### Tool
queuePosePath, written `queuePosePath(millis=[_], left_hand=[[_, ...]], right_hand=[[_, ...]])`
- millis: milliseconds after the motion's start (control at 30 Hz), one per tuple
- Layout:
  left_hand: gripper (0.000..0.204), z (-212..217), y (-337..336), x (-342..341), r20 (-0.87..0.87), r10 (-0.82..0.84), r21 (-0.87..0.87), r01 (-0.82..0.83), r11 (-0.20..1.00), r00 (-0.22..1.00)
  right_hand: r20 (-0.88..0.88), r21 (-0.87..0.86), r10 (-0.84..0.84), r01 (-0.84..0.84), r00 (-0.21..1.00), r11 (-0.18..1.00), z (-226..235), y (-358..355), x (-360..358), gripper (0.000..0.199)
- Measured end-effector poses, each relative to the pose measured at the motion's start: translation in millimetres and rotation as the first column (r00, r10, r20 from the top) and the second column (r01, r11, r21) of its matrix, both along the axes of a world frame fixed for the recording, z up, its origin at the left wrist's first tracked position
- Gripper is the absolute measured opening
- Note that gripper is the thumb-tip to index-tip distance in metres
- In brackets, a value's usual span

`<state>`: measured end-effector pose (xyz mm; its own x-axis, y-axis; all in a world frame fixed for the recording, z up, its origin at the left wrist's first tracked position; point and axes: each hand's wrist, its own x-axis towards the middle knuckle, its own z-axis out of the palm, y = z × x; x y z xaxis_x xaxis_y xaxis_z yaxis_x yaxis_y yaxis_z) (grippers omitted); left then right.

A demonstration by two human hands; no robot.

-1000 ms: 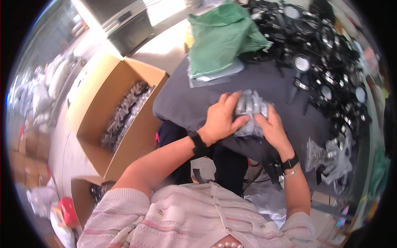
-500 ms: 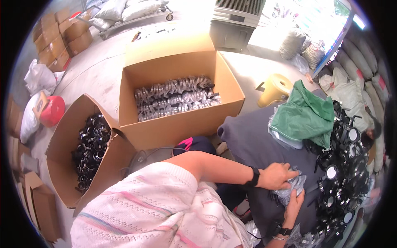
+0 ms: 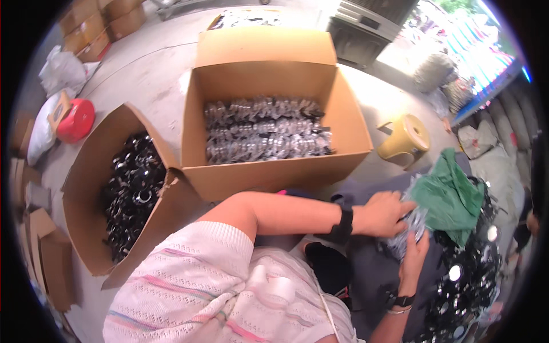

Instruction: The person is seen putting small plastic products into bags and then packing the bags into a large cardboard box.

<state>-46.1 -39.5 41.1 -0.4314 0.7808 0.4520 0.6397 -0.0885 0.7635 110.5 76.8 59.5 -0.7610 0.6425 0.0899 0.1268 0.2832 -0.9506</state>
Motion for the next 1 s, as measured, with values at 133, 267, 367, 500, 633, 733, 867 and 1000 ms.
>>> queuePosePath(millis=[133, 267, 367, 500, 633, 733, 867, 1000], left_hand=[[0.044, 0, -41, -97, -0.027, 0.27, 0.059, -0.268, 0.962, 0.962], [0.043, 8, -87, -198, -0.043, 0.488, 0.031, -0.487, 0.873, 0.872], [0.049, -15, -136, -275, 0.026, 0.61, -0.016, -0.61, 0.793, 0.792], [0.061, -57, -202, -352, 0.2, 0.791, -0.122, -0.787, 0.605, 0.578], [0.063, -120, -265, -404, 0.25, 0.88, -0.192, -0.87, 0.454, 0.404], [0.057, -186, -299, -429, 0.132, 0.956, -0.222, -0.932, 0.287, 0.263], [0.051, -258, -321, -434, 0.151, 0.983, -0.337, -0.93, 0.147, 0.101], [0.048, -314, -347, -418, 0.128, 0.992, -0.424, -0.904, 0.047, -0.008]], right_hand=[[-0.015, -0.008, 0.177, -0.177, 0.984, 0.984, 10, -29, -126, 0.031], [-0.08, -0.08, 0.405, -0.411, 0.911, 0.908, 2, -44, -260, 0.03], [-0.062, -0.141, 0.568, -0.571, 0.821, 0.809, -17, -87, -361, 0.03], [0.033, -0.052, 0.702, -0.701, 0.711, 0.712, -65, -147, -478, 0.025], [-0.003, -0.072, 0.767, -0.765, 0.642, 0.64, -136, -215, -548, 0.018], [0.131, 0.012, 0.774, -0.782, 0.62, 0.624, -185, -245, -577, 0.021], [0.142, -0.065, 0.813, -0.814, 0.565, 0.578, -271, -268, -604, 0.026], [0.15, -0.187, 0.818, -0.796, 0.556, 0.575, -326, -297, -584, 0.027]])
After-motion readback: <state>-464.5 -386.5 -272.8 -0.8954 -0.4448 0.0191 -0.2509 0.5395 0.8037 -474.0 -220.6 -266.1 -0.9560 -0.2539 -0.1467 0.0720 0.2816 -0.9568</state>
